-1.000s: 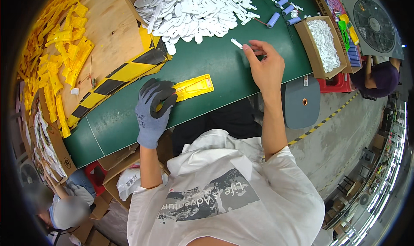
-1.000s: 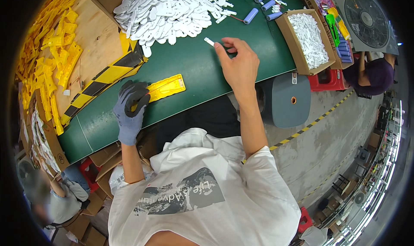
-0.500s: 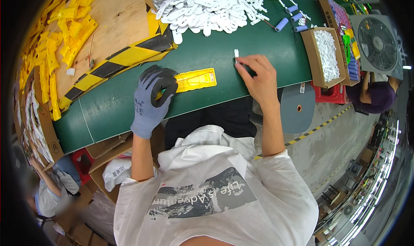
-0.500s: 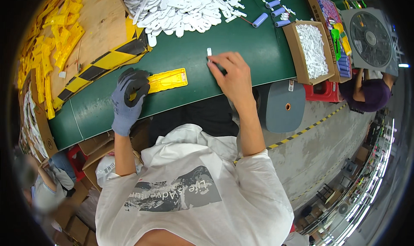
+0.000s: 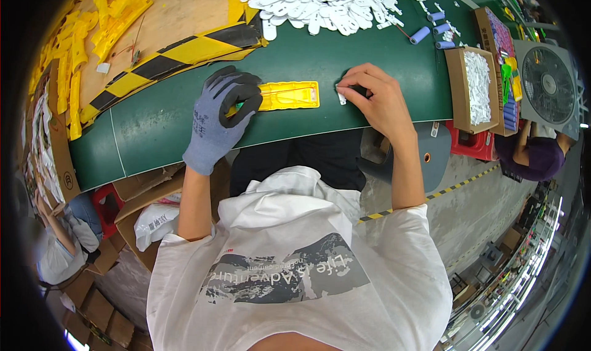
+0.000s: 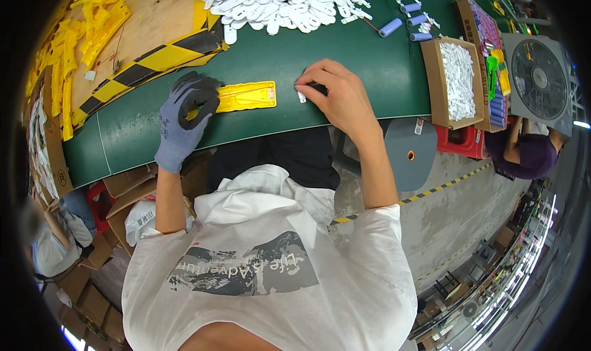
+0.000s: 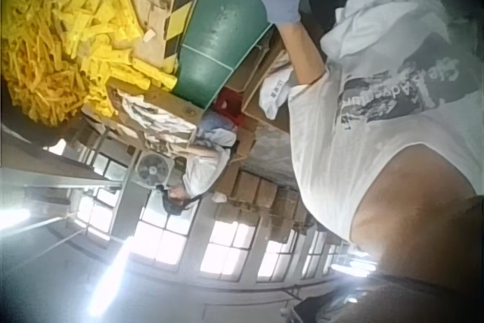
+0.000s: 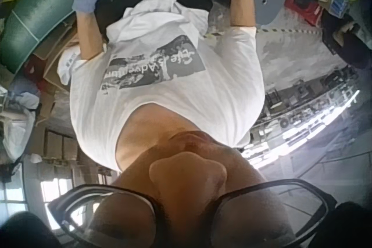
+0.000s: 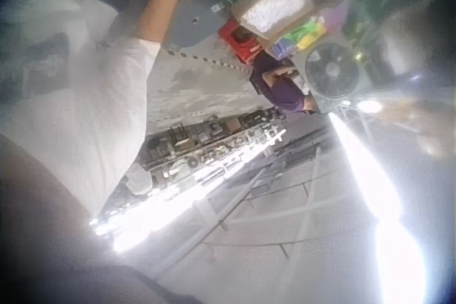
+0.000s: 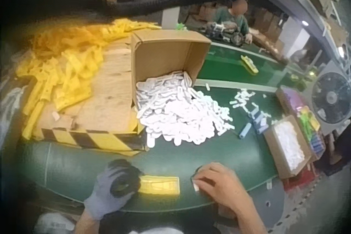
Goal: The recorder is assembling yellow flashlights on a factory assembly line, inserting internal components and circuit boards.
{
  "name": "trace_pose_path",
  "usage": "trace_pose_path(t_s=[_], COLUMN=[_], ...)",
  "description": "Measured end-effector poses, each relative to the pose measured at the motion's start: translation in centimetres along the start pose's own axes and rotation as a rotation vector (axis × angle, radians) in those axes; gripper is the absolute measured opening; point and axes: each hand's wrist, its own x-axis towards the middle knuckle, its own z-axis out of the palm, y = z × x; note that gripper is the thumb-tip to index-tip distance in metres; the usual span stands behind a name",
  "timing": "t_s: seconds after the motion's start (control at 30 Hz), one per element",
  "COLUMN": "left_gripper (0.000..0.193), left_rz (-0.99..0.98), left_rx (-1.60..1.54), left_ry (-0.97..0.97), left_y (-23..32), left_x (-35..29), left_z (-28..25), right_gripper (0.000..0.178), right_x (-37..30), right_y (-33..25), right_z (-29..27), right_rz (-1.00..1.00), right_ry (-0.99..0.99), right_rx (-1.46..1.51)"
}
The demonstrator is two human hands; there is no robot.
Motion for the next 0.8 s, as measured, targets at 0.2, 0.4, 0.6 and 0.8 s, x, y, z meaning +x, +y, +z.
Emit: trace_pose_path(t_s=[0.2,0.4,0.6,0.8], left_gripper=[0.019,0.018,0.018,0.017], left_rz=[0.016,0.011,0.007,0.008], left_rx=[-0.016,-0.036,-0.041,-0.056], left_ry=[-0.007,-0.005,-0.006,0.001], left_y=[0.1,-0.1,0.1,0.3], left_x=[0.3,0.0,0.3,0.5], left_z=[-0.1,-0.2,0.1,-0.4], right_gripper=[0.006,0.009,0.013,0.015], right_x=[-0.1,0.1,-0.2,0.2], right_y=[-0.8,-2.2,-1.1,-2.6], right_z=[0.8,2.4,3.1,1.5], right_rz=[-0.022,-0.087,-0.368,-0.473], right_ry=[0.068,0.136,0.168,-0.015], right_rx=[0.144,0.300,0.107,-0.274])
